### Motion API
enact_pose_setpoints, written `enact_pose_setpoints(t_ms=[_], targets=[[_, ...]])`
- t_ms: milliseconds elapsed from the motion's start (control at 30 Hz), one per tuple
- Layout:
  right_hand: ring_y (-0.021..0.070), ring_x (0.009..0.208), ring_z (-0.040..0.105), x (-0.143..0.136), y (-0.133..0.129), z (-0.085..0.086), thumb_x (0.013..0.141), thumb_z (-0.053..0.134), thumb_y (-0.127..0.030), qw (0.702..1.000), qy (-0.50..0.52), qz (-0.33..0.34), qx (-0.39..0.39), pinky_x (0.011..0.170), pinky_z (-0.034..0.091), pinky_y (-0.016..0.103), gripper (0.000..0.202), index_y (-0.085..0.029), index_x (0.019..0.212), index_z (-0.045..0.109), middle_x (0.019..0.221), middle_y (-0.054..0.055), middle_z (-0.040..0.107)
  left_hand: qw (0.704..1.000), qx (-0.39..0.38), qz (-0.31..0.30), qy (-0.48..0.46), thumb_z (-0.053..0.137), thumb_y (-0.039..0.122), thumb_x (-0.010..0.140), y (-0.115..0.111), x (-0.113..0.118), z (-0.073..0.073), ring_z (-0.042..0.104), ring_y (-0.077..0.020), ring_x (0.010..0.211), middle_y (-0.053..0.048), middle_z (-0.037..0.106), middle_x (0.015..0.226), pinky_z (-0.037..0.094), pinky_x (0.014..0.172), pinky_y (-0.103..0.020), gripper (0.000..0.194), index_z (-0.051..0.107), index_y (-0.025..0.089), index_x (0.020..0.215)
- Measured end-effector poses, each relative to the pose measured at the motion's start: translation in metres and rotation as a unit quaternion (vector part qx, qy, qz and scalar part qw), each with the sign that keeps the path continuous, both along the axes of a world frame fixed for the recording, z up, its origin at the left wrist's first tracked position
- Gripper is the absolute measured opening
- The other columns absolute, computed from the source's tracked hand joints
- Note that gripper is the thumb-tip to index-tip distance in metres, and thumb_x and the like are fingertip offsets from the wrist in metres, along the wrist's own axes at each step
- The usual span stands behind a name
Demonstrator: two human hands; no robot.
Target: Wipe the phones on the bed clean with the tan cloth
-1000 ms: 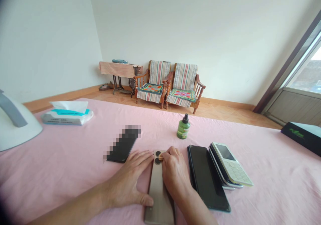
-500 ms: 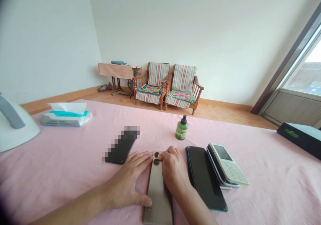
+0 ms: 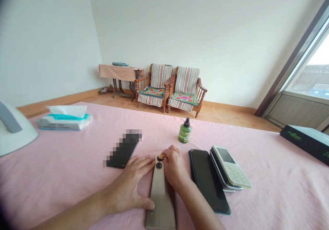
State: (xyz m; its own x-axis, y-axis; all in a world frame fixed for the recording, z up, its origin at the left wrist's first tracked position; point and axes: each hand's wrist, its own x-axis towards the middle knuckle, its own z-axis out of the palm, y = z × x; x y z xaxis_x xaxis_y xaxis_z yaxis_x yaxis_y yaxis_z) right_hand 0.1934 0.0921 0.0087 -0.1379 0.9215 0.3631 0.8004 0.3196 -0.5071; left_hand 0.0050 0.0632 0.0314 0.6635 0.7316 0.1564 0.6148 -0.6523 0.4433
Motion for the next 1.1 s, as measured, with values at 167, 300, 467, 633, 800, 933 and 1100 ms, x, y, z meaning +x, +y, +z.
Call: enact_pose_setpoints(t_ms=[167,300,467,633,800,933,1100], targets=[[0.0177,0.08,0.053,-0.004,-0.004,0.003,0.079,0.043,0.001,1.0,-0.007,0.004,0.005,0.073,0.041,0.026,0.029,-0.016,0.071,0.065,0.078,0.006,0.058,1.0,-0.015,0.01,0.014,0.063,0.077,0.059,-0.001,0.001,0.0,0.034,-0.0385,0.132,-0.017,0.04,0.144,0.017,0.11,-0.059,0.104,0.04,0.015,0.14],[0.0178,0.081,0.052,-0.005,-0.007,0.007,0.082,0.043,0.0,1.0,-0.019,0.012,0.002,0.074,0.04,0.026,0.029,-0.017,0.075,0.066,0.08,0.006,0.059,1.0,-0.017,0.009,0.011,0.062,0.076,0.061,-0.002,0.001,0.0,0.035,-0.0388,0.132,-0.017,0.04,0.144,0.017,0.11,-0.059,0.103,0.038,0.015,0.141],[0.0179,0.079,0.051,-0.005,-0.008,0.012,0.086,0.041,-0.003,0.999,-0.04,0.009,-0.001,0.074,0.039,0.027,0.029,-0.018,0.08,0.066,0.081,0.006,0.059,1.0,-0.008,0.0,0.006,0.062,0.076,0.062,-0.001,0.0,-0.002,0.036,-0.0384,0.131,-0.017,0.042,0.144,0.018,0.109,-0.058,0.102,0.039,0.016,0.141],[0.0187,0.08,0.049,-0.009,-0.008,0.013,0.085,0.043,-0.003,0.998,-0.058,0.012,0.0,0.071,0.038,0.027,0.027,-0.018,0.08,0.065,0.083,0.006,0.059,1.0,-0.009,0.0,0.0,0.064,0.074,0.062,0.001,-0.001,-0.006,0.034,-0.0375,0.132,-0.015,0.04,0.145,0.017,0.11,-0.058,0.102,0.036,0.017,0.142],[0.0187,0.08,0.049,-0.008,-0.009,0.013,0.086,0.041,-0.003,0.997,-0.073,0.017,-0.001,0.07,0.037,0.026,0.029,-0.02,0.081,0.064,0.082,0.005,0.059,1.0,-0.018,0.006,-0.013,0.066,0.074,0.059,0.001,-0.001,-0.008,0.034,-0.0371,0.133,-0.016,0.04,0.144,0.015,0.111,-0.058,0.105,0.035,0.017,0.142],[0.0188,0.08,0.048,-0.007,-0.008,0.011,0.085,0.041,-0.002,0.996,-0.083,0.02,-0.003,0.068,0.036,0.026,0.028,-0.02,0.084,0.063,0.083,0.005,0.057,1.0,-0.016,-0.002,-0.022,0.066,0.073,0.06,0.001,-0.001,-0.007,0.034,-0.0377,0.133,-0.015,0.039,0.145,0.016,0.11,-0.058,0.103,0.035,0.019,0.142],[0.0183,0.08,0.048,-0.006,-0.008,0.009,0.087,0.042,-0.005,0.996,-0.083,0.03,-0.007,0.068,0.035,0.025,0.027,-0.021,0.085,0.063,0.083,0.004,0.056,1.0,-0.013,-0.001,-0.025,0.066,0.074,0.059,0.001,-0.001,-0.006,0.035,-0.0389,0.132,-0.015,0.041,0.145,0.016,0.11,-0.058,0.103,0.036,0.02,0.142]])
